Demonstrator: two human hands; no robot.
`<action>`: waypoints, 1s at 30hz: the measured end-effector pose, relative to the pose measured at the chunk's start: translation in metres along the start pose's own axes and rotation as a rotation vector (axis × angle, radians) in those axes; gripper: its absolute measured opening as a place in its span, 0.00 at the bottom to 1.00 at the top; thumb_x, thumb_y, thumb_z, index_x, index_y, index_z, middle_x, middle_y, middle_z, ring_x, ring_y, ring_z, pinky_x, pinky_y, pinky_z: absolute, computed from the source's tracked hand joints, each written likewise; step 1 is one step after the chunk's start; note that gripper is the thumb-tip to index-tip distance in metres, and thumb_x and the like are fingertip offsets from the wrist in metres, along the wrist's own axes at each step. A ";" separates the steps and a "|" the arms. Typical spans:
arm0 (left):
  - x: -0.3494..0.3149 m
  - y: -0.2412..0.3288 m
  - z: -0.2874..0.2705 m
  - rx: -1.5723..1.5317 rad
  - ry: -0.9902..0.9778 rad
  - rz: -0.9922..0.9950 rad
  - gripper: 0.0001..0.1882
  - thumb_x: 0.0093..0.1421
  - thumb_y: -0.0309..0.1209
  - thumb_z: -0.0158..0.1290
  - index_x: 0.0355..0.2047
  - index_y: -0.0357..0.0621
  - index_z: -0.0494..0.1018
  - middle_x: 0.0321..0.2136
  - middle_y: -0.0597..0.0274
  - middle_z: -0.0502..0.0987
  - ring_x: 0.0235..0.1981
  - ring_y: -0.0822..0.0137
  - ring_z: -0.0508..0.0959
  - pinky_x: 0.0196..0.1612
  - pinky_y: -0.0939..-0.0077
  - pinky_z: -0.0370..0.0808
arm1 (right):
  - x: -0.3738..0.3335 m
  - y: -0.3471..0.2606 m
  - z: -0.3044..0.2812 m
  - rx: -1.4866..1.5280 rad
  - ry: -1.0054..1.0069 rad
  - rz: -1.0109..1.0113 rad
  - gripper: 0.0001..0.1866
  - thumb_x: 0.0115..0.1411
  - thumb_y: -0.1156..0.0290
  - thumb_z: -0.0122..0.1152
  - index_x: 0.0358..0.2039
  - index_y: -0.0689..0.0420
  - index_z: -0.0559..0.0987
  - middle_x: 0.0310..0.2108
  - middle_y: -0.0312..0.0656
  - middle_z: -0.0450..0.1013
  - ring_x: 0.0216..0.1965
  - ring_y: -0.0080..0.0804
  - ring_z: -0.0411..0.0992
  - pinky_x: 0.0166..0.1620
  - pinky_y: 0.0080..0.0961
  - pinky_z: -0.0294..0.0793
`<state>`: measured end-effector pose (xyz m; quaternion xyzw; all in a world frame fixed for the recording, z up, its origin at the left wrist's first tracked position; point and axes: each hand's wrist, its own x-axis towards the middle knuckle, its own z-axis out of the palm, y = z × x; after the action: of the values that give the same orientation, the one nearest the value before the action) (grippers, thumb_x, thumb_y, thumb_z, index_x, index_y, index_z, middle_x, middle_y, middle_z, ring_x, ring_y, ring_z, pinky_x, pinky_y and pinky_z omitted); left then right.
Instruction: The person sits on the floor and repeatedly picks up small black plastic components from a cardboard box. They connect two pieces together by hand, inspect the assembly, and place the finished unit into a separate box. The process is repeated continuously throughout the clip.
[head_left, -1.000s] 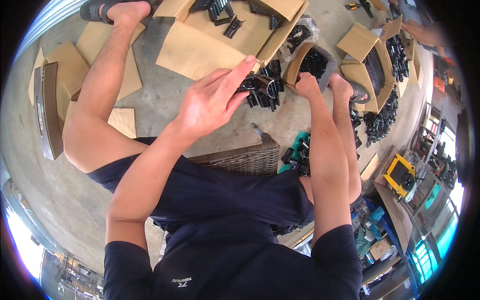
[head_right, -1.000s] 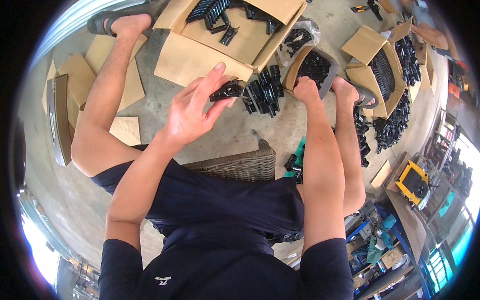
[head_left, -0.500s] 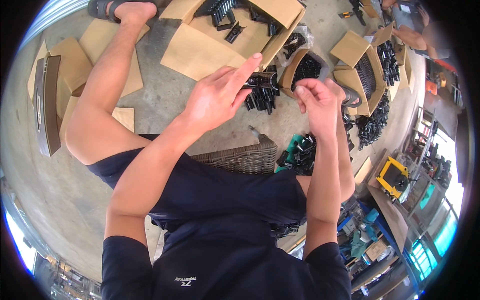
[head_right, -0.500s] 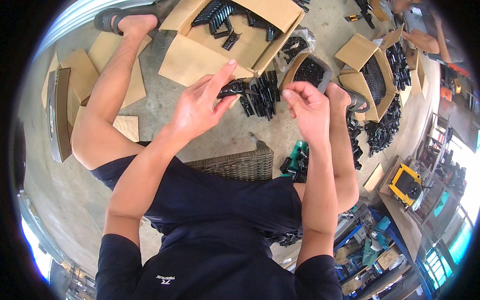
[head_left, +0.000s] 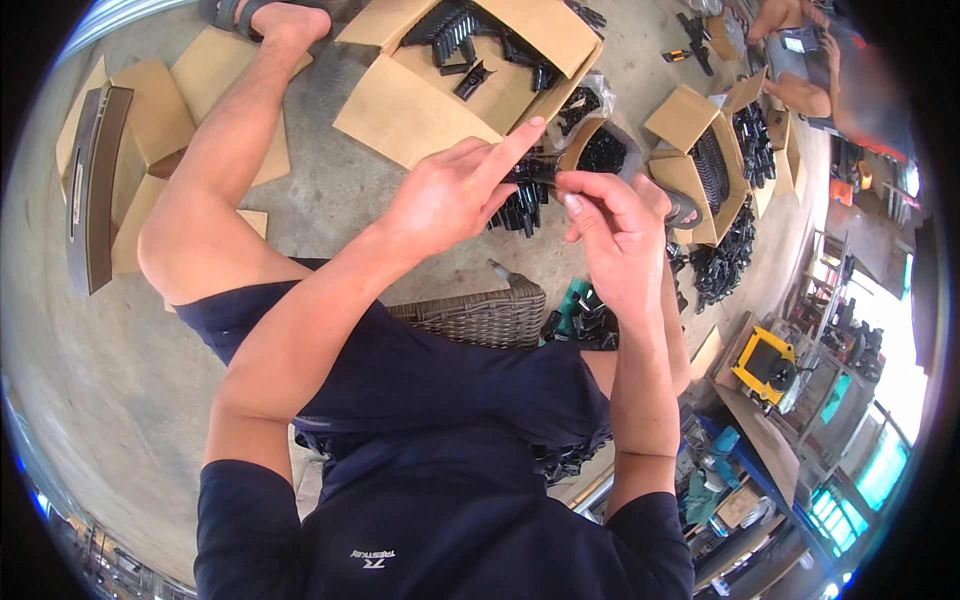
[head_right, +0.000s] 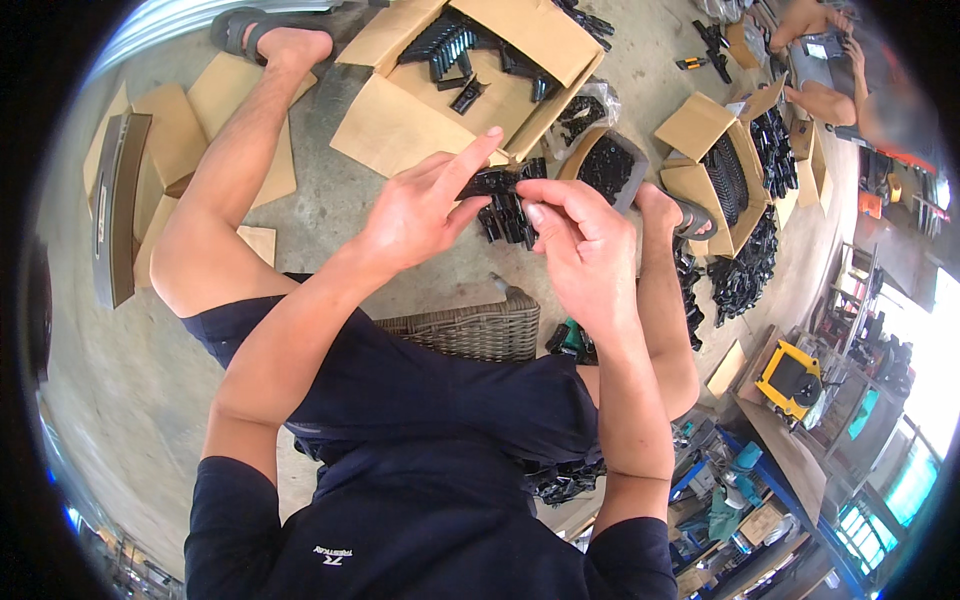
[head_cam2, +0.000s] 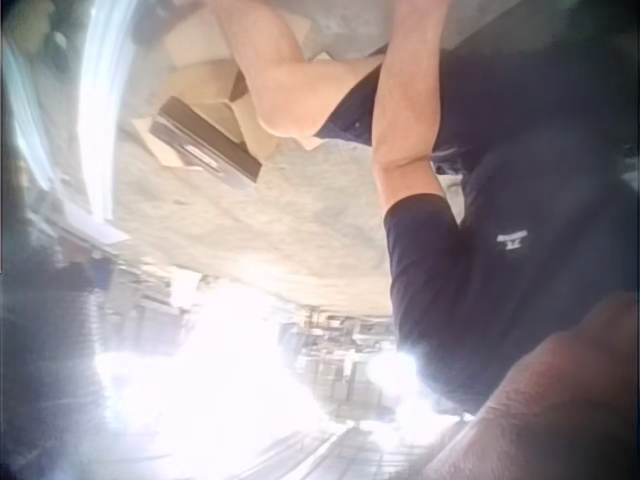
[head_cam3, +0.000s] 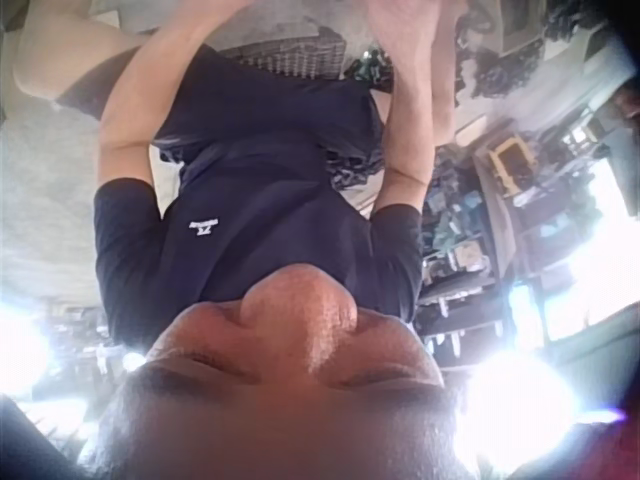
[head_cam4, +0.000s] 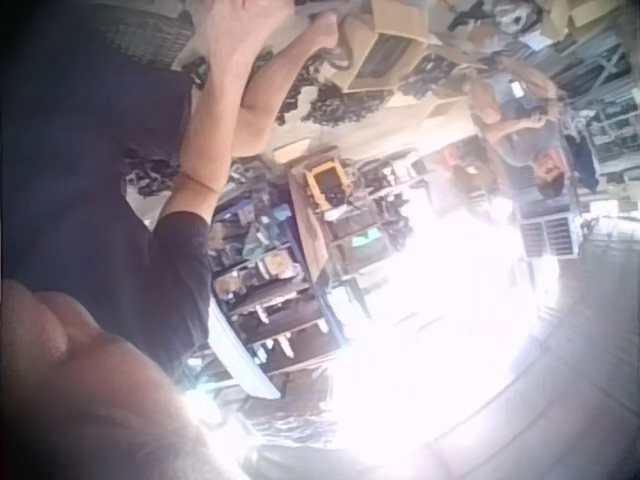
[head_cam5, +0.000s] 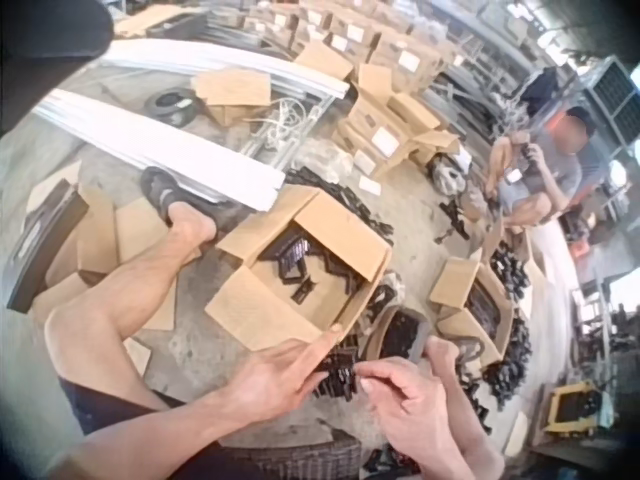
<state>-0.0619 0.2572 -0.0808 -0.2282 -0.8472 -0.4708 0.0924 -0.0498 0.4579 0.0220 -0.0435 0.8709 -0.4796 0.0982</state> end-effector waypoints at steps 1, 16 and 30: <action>-0.001 -0.001 0.000 -0.001 0.006 0.009 0.47 0.54 0.25 0.67 0.72 0.50 0.58 0.38 0.55 0.83 0.37 0.54 0.82 0.38 0.62 0.81 | 0.002 -0.005 0.000 0.018 0.008 0.009 0.11 0.67 0.80 0.58 0.50 0.63 0.80 0.33 0.37 0.80 0.27 0.15 0.73 0.31 0.15 0.75; 0.000 0.004 -0.003 -0.037 0.032 -0.010 0.51 0.52 0.25 0.68 0.74 0.48 0.55 0.39 0.55 0.83 0.38 0.53 0.83 0.38 0.61 0.82 | 0.027 -0.016 0.010 -0.559 0.062 -0.491 0.11 0.54 0.79 0.70 0.39 0.56 0.84 0.39 0.42 0.77 0.42 0.44 0.76 0.44 0.36 0.77; 0.001 0.008 -0.005 -0.045 0.064 0.059 0.49 0.51 0.24 0.68 0.72 0.45 0.57 0.35 0.55 0.81 0.34 0.54 0.82 0.35 0.61 0.81 | 0.025 -0.007 0.025 -0.839 0.215 -0.620 0.12 0.44 0.73 0.74 0.33 0.48 0.87 0.52 0.37 0.74 0.58 0.44 0.70 0.60 0.45 0.66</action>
<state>-0.0588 0.2571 -0.0718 -0.2399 -0.8259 -0.4938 0.1283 -0.0692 0.4292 0.0111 -0.2849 0.9394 -0.0984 -0.1636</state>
